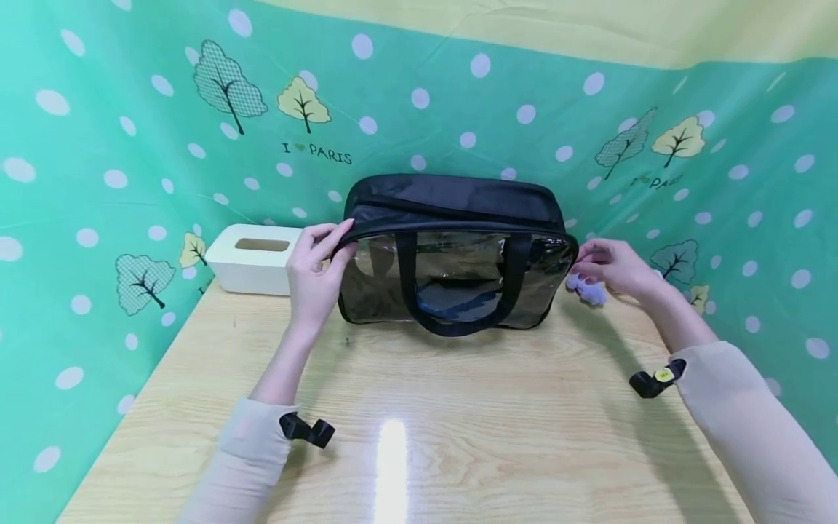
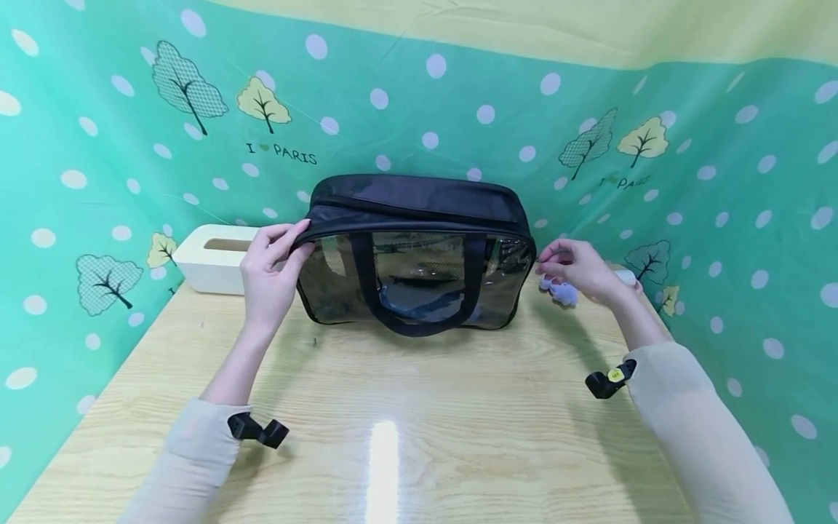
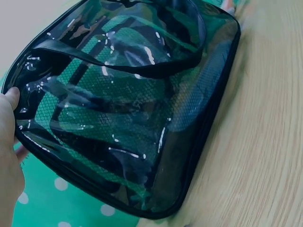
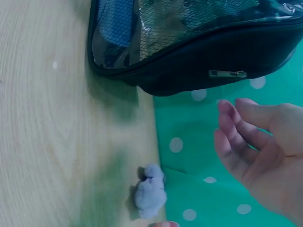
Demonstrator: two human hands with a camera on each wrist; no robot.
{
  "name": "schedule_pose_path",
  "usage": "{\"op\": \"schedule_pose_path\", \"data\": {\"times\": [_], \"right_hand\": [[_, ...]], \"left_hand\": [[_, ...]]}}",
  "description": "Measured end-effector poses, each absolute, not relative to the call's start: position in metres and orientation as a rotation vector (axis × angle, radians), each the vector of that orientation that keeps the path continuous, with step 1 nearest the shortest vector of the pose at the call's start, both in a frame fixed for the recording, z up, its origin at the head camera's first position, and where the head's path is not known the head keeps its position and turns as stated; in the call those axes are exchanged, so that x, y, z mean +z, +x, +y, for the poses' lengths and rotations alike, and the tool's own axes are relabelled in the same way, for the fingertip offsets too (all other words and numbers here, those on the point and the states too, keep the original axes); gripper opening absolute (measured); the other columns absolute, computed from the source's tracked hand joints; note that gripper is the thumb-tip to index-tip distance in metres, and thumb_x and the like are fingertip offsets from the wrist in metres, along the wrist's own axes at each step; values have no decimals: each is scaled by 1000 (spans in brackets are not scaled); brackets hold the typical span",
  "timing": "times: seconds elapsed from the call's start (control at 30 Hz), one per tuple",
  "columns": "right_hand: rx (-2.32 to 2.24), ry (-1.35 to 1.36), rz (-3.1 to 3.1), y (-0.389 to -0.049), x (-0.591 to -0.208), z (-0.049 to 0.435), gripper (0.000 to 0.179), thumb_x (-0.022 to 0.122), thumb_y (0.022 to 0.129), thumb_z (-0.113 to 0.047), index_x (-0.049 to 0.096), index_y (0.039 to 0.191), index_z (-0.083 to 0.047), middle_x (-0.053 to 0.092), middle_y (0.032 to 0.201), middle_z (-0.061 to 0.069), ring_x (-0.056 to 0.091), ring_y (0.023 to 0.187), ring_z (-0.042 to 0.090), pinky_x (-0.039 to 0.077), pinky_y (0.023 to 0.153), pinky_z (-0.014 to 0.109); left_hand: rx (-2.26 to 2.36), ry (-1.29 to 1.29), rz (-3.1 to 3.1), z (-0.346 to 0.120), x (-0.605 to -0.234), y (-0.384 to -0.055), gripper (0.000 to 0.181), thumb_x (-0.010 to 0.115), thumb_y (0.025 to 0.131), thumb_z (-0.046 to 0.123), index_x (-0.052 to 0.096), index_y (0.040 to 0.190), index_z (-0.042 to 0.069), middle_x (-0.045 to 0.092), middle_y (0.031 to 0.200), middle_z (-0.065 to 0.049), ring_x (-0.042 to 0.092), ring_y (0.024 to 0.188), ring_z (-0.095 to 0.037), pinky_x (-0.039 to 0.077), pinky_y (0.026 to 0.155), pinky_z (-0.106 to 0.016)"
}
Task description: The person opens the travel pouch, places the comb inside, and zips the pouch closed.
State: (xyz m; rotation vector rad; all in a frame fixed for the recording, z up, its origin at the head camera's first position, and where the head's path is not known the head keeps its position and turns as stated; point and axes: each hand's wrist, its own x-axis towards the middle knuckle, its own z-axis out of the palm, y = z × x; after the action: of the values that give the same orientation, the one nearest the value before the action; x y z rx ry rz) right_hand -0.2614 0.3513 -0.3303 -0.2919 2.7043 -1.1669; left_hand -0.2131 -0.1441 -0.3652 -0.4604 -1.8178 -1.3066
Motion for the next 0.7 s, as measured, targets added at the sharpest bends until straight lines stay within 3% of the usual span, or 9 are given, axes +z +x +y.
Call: {"op": "schedule_pose_path", "data": {"times": [0.23,0.4,0.6,0.7], "right_hand": [[-1059,-349,3042,-248,-310,342,29,60,105,-27,63,123,-5,72,112,10,61,87,-5,47,75,14],[-1067,-393,3203,-235,-294,328,35,56,106,-36,65,126,-9,69,121,15,55,93,-11,42,79,8],[-1134,-585,3341,-220,-277,306,32,57,107,-28,66,133,-11,68,126,11,53,99,-14,40,86,6],[-1099,-824,3410,-215,-272,292,33,63,103,-18,66,136,-12,68,131,11,58,111,-3,39,94,7]], "left_hand": [[-1138,-517,-1906,-156,-361,-213,34,76,93,9,74,127,12,68,119,-18,65,103,-26,45,77,-12],[-942,-585,-1998,-167,-352,-210,35,76,94,11,73,129,12,67,122,-17,63,111,-31,46,88,-24],[-764,-686,-2048,-176,-339,-201,35,75,94,12,73,130,9,65,126,-20,56,112,-40,46,91,-44],[-691,-750,-2050,-178,-333,-193,36,73,95,11,72,131,8,64,128,-22,54,114,-42,43,94,-50]]}}
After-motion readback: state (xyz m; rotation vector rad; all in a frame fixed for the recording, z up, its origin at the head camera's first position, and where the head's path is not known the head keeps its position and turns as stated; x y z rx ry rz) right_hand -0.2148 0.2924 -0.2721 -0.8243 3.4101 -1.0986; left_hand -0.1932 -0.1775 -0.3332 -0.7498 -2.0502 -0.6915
